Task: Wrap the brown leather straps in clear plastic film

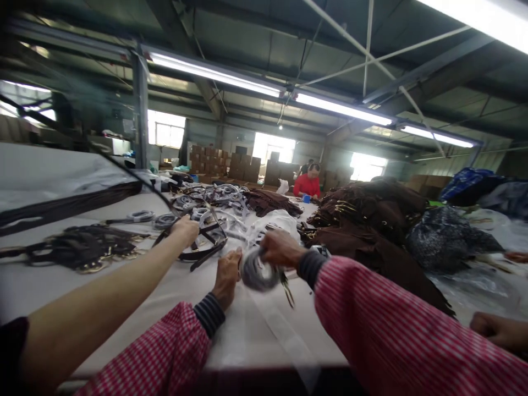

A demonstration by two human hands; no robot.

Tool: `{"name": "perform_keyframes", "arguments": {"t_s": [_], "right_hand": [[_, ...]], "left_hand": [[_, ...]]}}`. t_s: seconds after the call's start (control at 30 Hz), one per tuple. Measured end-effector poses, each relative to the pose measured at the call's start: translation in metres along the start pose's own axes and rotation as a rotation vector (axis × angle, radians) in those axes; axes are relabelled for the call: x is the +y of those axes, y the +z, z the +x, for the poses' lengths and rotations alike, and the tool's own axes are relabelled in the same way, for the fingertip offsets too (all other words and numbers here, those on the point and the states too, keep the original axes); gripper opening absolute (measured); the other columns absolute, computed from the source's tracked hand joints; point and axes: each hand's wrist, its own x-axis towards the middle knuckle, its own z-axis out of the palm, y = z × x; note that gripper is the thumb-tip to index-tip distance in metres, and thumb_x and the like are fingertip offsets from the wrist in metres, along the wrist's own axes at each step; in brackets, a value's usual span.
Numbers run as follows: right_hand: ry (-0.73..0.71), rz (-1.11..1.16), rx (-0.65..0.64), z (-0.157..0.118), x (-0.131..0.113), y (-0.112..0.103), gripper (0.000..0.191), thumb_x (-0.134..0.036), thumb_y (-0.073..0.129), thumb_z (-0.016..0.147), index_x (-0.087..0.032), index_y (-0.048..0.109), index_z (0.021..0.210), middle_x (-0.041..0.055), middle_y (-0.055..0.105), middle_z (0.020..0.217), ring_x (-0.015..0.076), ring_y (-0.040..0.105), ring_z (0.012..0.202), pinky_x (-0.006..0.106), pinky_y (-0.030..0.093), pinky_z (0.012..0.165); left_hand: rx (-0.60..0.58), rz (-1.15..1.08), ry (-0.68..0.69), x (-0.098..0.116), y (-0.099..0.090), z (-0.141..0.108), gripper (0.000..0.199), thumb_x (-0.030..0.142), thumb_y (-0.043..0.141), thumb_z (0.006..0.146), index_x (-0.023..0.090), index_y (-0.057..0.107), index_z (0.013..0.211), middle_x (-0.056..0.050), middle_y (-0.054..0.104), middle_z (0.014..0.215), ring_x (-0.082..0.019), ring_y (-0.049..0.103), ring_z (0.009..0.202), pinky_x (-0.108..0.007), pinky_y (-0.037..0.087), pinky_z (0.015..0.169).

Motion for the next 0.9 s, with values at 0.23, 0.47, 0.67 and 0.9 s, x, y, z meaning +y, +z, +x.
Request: {"name": "perform_keyframes", "arguments": {"t_s": [0.23, 0.47, 0.67, 0.9], "right_hand": [[0.086, 0.254, 0.267, 0.086, 0.020, -0.006, 0.053, -0.044, 0.066, 0.089, -0.016, 0.063, 0.133, 0.0132, 0.068, 0.117, 0.0225, 0.063, 0.097, 0.026, 0.055, 0.062], [0.142, -0.003, -0.199, -0.006, 0.045, 0.068, 0.019, -0.028, 0.077, 0.078, -0.015, 0.072, 0.065, 0.0019, 0.063, 0.060, 0.0160, 0.057, 0.060, 0.026, 0.034, 0.056], [0.181, -0.125, -0.246, -0.047, 0.059, 0.104, 0.016, -0.032, 0.069, 0.088, -0.018, 0.075, 0.094, 0.0063, 0.074, 0.093, 0.0202, 0.065, 0.084, 0.027, 0.035, 0.066], [0.184, -0.184, -0.256, -0.052, 0.079, 0.096, 0.016, -0.014, 0.056, 0.092, -0.019, 0.070, 0.099, 0.0079, 0.070, 0.111, 0.0214, 0.065, 0.099, 0.028, 0.038, 0.075]], "left_hand": [[0.113, 0.115, 0.017, -0.003, -0.008, 0.007, 0.027, 0.042, 0.057, 0.086, 0.017, 0.059, 0.078, -0.004, 0.067, 0.078, -0.013, 0.062, 0.054, -0.020, 0.035, 0.043], [0.169, 0.346, 0.160, -0.002, -0.009, 0.018, 0.012, 0.027, 0.052, 0.092, 0.019, 0.059, 0.088, -0.007, 0.068, 0.088, -0.022, 0.069, 0.080, -0.029, 0.052, 0.062], [-0.143, 0.769, 0.368, -0.003, -0.005, -0.004, 0.008, 0.020, 0.069, 0.082, 0.022, 0.067, 0.074, -0.008, 0.071, 0.102, -0.029, 0.057, 0.110, -0.040, 0.047, 0.094], [-0.107, 1.115, 0.408, 0.005, -0.009, -0.005, 0.021, 0.011, 0.054, 0.088, 0.020, 0.068, 0.100, -0.013, 0.063, 0.120, -0.031, 0.048, 0.121, -0.042, 0.045, 0.099]]}}
